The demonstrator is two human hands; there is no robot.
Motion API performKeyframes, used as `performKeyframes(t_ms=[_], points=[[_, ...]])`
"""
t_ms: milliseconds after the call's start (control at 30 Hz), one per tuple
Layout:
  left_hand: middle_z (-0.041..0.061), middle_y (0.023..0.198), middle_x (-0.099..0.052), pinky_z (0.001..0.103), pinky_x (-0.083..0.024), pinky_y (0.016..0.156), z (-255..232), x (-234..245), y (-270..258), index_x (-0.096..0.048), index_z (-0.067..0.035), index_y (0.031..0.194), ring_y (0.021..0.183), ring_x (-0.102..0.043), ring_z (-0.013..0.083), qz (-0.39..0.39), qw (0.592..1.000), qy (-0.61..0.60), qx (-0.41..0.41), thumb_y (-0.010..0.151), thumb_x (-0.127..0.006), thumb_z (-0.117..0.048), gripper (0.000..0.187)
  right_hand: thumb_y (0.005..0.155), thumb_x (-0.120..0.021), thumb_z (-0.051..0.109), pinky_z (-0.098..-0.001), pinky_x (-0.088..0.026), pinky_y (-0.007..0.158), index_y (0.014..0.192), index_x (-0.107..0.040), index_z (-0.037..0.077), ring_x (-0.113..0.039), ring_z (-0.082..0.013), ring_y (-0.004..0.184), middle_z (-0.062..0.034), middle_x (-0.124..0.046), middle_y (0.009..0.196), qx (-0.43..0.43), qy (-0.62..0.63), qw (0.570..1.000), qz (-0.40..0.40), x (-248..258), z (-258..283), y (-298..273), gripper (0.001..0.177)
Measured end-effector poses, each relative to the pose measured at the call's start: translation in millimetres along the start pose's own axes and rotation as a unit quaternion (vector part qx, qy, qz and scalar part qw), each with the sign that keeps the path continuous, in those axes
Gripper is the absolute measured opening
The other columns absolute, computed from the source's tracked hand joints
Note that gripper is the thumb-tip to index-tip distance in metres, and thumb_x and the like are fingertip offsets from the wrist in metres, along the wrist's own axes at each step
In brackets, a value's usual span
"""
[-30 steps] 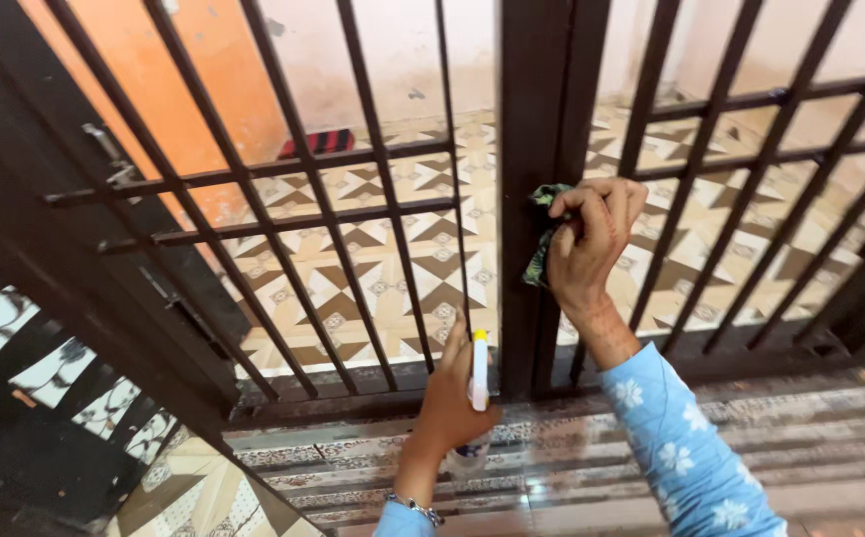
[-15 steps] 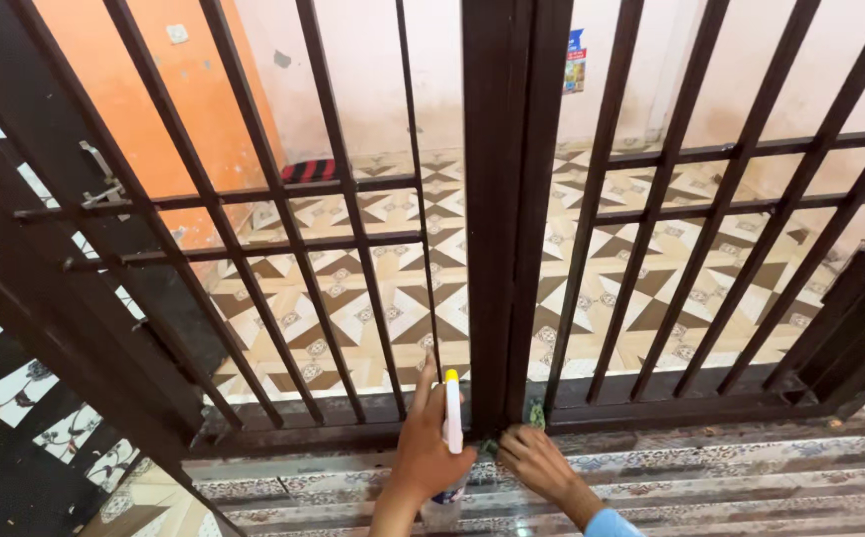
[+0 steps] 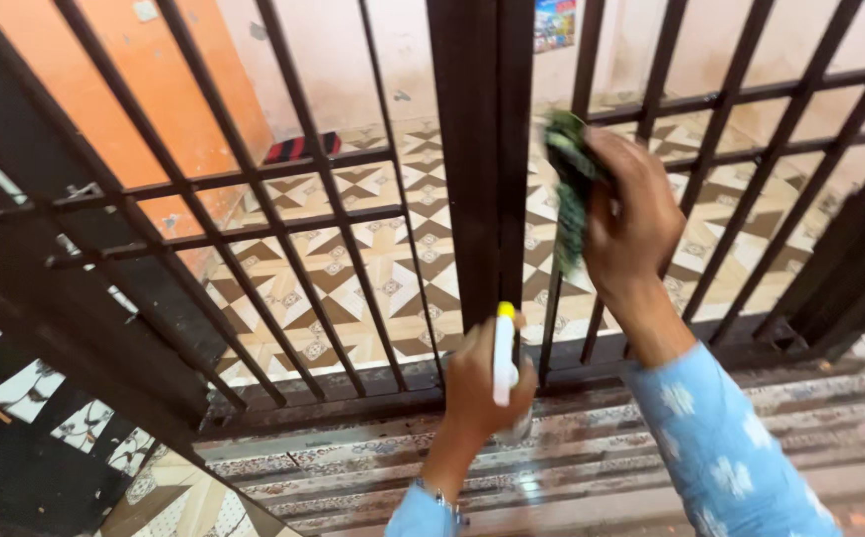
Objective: The person cleans a dark metal security gate using a spray bottle and a cloth. They repeatedly spray the vertical bars and wipe them down with a green patterned cloth, working methodically along the gate's surface.
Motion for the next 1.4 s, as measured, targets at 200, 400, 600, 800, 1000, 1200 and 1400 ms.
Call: performKeyframes(t_ms=[200,400,600,800,1000,1200,1400], points=[[0.009,0.079,-0.070,0.035,-0.058,0.063,9,3,37,-0.069,-0.006,0.116,0.066,-0.071,0.0221,0.005,0.994,-0.095,-0.046,0.075,-0.067,-0.007,0.041,0.101,-0.067,0.000,-0.0716,-0.004,0.121,0.097,-0.076,0.009,-0.040,-0.0319,0.154,-0.0117,-0.077,0.102,0.011,-0.164,0.975,0.151,-52,-10,-40,0.013],[0.008,0.103,-0.076,0.029,-0.061,0.065,30,-4,45,-0.065,-0.001,0.113,0.076,-0.080,0.0190,0.057,0.980,-0.165,-0.093,0.075,-0.066,0.000,0.038,0.098,-0.070,0.018,-0.0737,0.003,0.120,0.102,-0.077,0.009,-0.032,-0.0331,0.154,-0.0115,-0.077,0.115,-0.009,-0.188,0.963,0.191,-58,-26,-120,0.012],[0.010,0.113,-0.075,0.027,-0.064,0.068,36,-4,45,-0.066,0.003,0.115,0.084,-0.081,0.0192,0.071,0.972,-0.191,-0.113,0.079,-0.064,0.002,0.036,0.086,-0.069,0.008,-0.0723,-0.002,0.119,0.114,-0.078,0.014,-0.040,-0.0332,0.147,-0.0027,-0.074,0.119,-0.025,-0.236,0.926,0.294,-53,-23,-212,0.030],[0.008,0.110,-0.076,0.027,-0.064,0.068,38,-5,45,-0.066,0.000,0.115,0.083,-0.081,0.0163,0.068,0.975,-0.169,-0.123,0.077,-0.063,0.000,0.038,0.084,-0.068,0.014,-0.0635,-0.015,0.121,0.114,-0.074,0.008,-0.048,-0.0344,0.138,-0.0073,-0.071,0.122,-0.125,-0.194,0.918,0.322,-44,-7,-251,0.031],[0.006,0.096,-0.076,0.029,-0.060,0.066,23,1,43,-0.069,-0.006,0.114,0.077,-0.078,0.0152,0.027,0.976,-0.087,-0.196,0.075,-0.065,-0.006,0.039,0.085,-0.063,0.011,-0.0621,-0.020,0.118,0.118,-0.073,0.008,-0.048,-0.0373,0.136,-0.0092,-0.071,0.123,-0.162,-0.185,0.908,0.338,-41,-1,-275,0.035],[0.008,0.091,-0.075,0.029,-0.060,0.064,20,-2,43,-0.070,-0.008,0.114,0.071,-0.076,0.0158,0.028,0.983,-0.085,-0.161,0.073,-0.064,-0.008,0.041,0.087,-0.059,0.010,-0.0663,-0.017,0.119,0.132,-0.062,0.004,-0.038,-0.0401,0.142,-0.0128,-0.062,0.136,-0.144,-0.198,0.871,0.427,-32,8,-327,0.045],[0.005,0.084,-0.071,0.030,-0.058,0.062,19,-7,41,-0.069,-0.011,0.112,0.068,-0.073,0.0171,0.015,0.986,-0.051,-0.157,0.073,-0.066,-0.005,0.040,0.079,-0.064,0.012,-0.0770,-0.007,0.113,0.143,-0.049,0.002,-0.011,-0.0463,0.151,-0.0173,-0.040,0.154,-0.110,-0.256,0.793,0.542,-26,25,-340,0.066]])
Point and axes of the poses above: each hand's wrist, its own y-axis towards the middle knuckle, its own x-axis out of the back of the hand, z = x × y, the point moved 5 cm from there along y, towards the middle knuckle
